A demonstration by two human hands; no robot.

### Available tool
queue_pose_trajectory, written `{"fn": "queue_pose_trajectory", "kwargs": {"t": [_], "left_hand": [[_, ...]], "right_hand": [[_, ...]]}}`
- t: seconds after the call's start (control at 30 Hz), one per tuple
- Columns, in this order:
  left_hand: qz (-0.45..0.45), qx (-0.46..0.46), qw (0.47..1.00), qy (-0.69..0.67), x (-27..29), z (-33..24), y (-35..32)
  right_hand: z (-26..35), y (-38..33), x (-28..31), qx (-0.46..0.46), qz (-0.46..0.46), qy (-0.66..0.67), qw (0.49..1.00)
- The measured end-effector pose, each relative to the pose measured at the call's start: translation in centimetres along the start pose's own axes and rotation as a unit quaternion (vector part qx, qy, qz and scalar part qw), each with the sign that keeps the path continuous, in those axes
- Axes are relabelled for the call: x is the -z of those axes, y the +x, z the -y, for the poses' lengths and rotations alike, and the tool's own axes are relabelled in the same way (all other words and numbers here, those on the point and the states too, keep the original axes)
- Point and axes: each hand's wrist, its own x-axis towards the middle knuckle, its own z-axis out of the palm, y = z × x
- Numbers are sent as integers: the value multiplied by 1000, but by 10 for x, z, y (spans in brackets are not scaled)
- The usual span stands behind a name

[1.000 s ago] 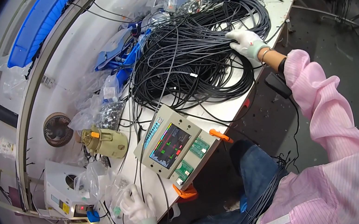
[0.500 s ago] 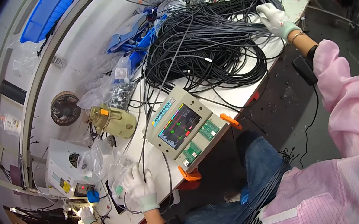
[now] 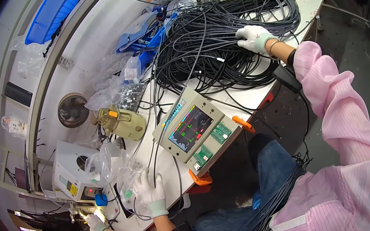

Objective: The person picks up a cable from a pile, inserts its connectors into a testing device, and removes it after the screen displays a result. They repeat this process with several more cables, coiling each one by hand after testing.

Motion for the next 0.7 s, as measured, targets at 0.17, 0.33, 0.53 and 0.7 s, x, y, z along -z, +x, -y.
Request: {"fn": "queue_pose_trajectory", "kwargs": {"t": [0.17, 0.33, 0.53, 0.7], "left_hand": [[8, 6, 1000, -15, -4, -2, 2], [-5, 29, 998, -56, -5, 0, 4], [-25, 29, 993, -108, -7, 2, 9], [7, 39, 996, -85, -7, -3, 12]], "right_hand": [[-9, 7, 6, -14, 68, 62, 996], [-31, 5, 29, 99, -86, -18, 991], [-86, -33, 101, 29, -401, 79, 912], [-119, -74, 155, -47, -469, 533, 702]]}}
